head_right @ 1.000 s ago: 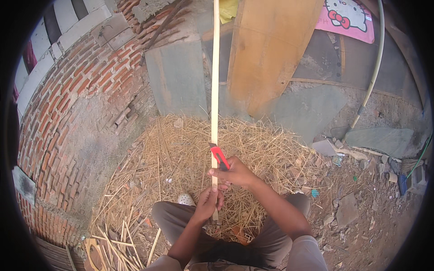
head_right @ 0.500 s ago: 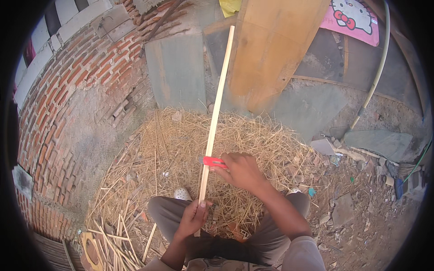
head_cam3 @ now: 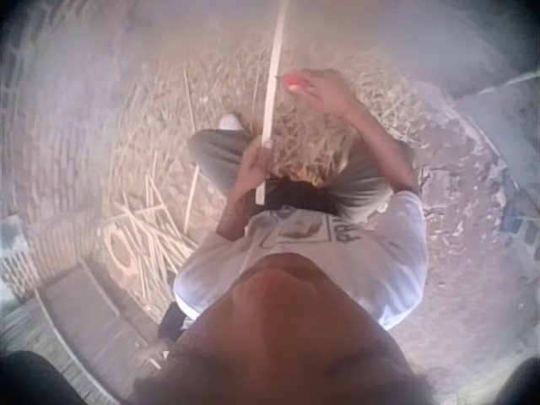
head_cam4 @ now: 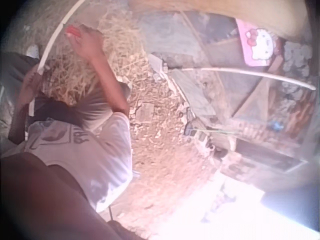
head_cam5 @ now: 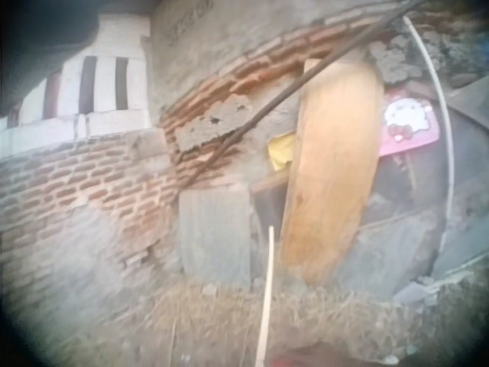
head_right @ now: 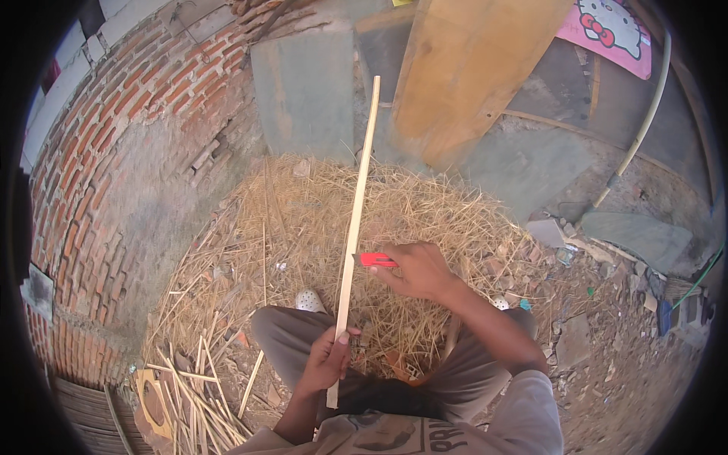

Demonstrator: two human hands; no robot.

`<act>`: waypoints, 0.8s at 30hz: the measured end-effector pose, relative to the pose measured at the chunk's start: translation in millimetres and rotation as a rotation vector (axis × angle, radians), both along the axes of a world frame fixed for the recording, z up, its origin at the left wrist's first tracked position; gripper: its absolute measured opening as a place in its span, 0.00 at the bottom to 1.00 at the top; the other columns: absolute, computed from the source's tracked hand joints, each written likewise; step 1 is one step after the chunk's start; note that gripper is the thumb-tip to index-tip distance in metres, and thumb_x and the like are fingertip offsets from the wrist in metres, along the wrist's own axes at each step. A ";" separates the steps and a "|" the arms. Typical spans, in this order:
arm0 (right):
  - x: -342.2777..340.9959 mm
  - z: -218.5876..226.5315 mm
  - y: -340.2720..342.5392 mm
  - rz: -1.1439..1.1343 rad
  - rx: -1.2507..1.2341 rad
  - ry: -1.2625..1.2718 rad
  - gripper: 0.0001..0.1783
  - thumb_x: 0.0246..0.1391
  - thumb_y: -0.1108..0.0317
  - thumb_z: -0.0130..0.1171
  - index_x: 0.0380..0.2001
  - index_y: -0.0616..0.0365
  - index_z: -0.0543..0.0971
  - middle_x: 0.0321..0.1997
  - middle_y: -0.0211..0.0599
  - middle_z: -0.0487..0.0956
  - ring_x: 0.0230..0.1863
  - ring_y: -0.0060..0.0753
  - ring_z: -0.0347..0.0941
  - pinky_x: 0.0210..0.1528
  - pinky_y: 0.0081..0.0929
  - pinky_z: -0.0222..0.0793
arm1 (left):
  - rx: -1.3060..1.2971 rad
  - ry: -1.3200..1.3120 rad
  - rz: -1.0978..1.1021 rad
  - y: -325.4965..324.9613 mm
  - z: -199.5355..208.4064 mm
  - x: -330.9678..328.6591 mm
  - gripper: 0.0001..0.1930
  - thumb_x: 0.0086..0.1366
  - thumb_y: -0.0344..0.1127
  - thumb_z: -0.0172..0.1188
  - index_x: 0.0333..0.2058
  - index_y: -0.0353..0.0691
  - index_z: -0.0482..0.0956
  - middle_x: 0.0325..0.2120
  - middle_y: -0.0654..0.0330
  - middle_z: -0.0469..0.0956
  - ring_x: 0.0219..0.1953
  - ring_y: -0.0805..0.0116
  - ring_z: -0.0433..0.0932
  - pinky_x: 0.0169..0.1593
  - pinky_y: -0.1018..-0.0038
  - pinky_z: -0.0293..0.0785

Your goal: The person sits on the ground and uses a red utility knife to shave a long, thin bamboo stick. They hold the stick with their left hand and repeatedly scrape the blade along its length to remove the outer layer, creating wood shavings.

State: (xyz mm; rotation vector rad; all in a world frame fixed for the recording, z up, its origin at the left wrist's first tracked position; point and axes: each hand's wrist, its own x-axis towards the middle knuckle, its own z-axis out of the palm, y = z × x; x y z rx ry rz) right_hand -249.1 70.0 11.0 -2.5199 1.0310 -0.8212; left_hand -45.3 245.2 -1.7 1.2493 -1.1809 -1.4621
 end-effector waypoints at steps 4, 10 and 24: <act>-8.4 -14.3 -1.1 -0.034 0.007 0.031 0.25 0.52 0.42 0.57 0.25 0.56 0.75 0.18 0.43 0.75 0.22 0.47 0.75 0.27 0.41 0.69 | -0.010 0.014 0.074 2.0 -10.6 -19.0 0.14 0.74 0.36 0.41 0.54 0.38 0.65 0.11 0.70 0.61 0.10 0.83 0.58 0.15 0.83 0.57; -10.6 -9.5 -4.3 -0.075 -0.247 -0.038 0.24 0.48 0.43 0.62 0.22 0.55 0.76 0.18 0.37 0.73 0.21 0.43 0.72 0.24 0.38 0.66 | 0.054 0.059 0.096 -2.3 -23.9 -22.7 0.16 0.73 0.35 0.44 0.56 0.38 0.63 0.14 0.72 0.62 0.12 0.85 0.58 0.16 0.83 0.56; -13.0 -11.0 1.3 -0.039 -0.193 -0.064 0.24 0.45 0.42 0.64 0.18 0.54 0.78 0.14 0.35 0.73 0.17 0.41 0.71 0.23 0.35 0.67 | -0.127 -0.208 0.134 1.8 -25.2 -27.9 0.15 0.70 0.34 0.49 0.53 0.37 0.71 0.19 0.70 0.63 0.22 0.83 0.60 0.27 0.82 0.60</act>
